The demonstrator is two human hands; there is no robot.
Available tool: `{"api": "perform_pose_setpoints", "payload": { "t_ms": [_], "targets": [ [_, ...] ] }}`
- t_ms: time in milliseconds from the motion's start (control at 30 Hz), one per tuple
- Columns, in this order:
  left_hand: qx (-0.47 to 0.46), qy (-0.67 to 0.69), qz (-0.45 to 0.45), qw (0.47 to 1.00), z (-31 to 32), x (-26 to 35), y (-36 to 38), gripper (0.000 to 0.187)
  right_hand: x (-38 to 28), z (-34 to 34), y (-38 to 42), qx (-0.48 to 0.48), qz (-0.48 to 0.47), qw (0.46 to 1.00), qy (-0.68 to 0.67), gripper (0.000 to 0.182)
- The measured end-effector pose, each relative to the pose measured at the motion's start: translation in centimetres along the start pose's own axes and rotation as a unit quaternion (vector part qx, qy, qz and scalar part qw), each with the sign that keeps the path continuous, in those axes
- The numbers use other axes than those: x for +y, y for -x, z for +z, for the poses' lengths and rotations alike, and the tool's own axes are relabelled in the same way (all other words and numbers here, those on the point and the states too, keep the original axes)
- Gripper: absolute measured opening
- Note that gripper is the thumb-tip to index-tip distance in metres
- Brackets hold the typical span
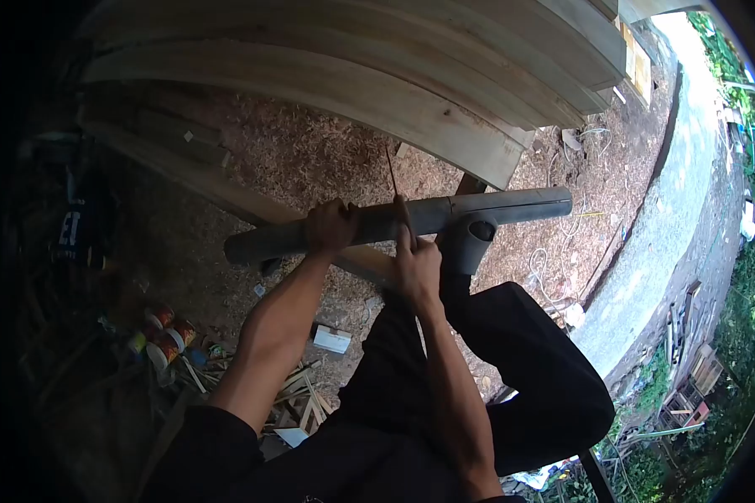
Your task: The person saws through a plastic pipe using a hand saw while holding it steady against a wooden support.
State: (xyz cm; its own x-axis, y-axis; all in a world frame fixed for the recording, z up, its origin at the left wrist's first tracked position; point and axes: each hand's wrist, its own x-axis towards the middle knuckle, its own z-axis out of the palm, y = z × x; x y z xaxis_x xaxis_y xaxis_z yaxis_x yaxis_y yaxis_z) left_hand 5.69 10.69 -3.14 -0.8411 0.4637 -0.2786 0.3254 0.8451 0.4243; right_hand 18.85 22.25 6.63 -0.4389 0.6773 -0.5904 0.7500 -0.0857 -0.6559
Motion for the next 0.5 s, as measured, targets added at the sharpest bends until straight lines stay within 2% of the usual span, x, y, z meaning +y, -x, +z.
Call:
{"api": "perform_pose_setpoints", "payload": {
  "t_ms": [67,133,167,233,267,300,333,400,467,500],
  "targets": [
    [0.015,0.007,0.009,1.0,0.3,0.0,-0.5,0.03,0.0,-3.8,6.3,-0.029,0.065,0.993,-0.091,0.055],
    [0.025,0.01,0.014,1.0,0.4,0.0,-0.3,0.03,1.1,-6.5,12.8,-0.031,0.105,0.993,-0.05,0.051],
    [0.033,0.001,0.008,0.999,0.2,0.2,-0.1,0.03,0.2,-7.4,14.8,-0.024,0.06,0.998,0.007,0.053],
    [0.04,-0.012,0.005,0.999,0.3,0.2,0.1,0.03,0.4,-6.7,14.6,-0.008,0.072,0.997,0.023,0.054],
    [0.057,-0.02,0.009,0.998,0.5,0.1,0.0,0.03,0.9,-5.5,12.8,-0.014,0.056,0.998,0.012,0.048],
    [0.07,-0.027,0.015,0.997,0.6,0.1,0.2,0.029,0.8,-3.9,9.5,-0.018,0.041,0.999,0.002,0.044],
    [0.068,-0.028,0.019,0.997,0.6,0.0,0.3,0.029,0.2,-2.0,5.6,0.006,-0.007,1.0,0.004,0.048],
    [0.019,0.003,0.022,1.0,0.3,-0.1,-0.1,0.029,-0.7,1.3,-1.0,0.007,-0.014,0.999,0.028,0.053],
    [0.011,-0.002,0.014,1.0,0.2,-0.2,-0.8,0.029,-1.0,1.6,-1.1,0.009,-0.021,0.998,0.06,0.054],
    [-0.001,-0.002,-0.006,1.0,0.4,-0.2,-0.1,0.03,-0.5,0.0,1.0,-0.01,0.006,1.0,0.02,0.054]
  ]
}}
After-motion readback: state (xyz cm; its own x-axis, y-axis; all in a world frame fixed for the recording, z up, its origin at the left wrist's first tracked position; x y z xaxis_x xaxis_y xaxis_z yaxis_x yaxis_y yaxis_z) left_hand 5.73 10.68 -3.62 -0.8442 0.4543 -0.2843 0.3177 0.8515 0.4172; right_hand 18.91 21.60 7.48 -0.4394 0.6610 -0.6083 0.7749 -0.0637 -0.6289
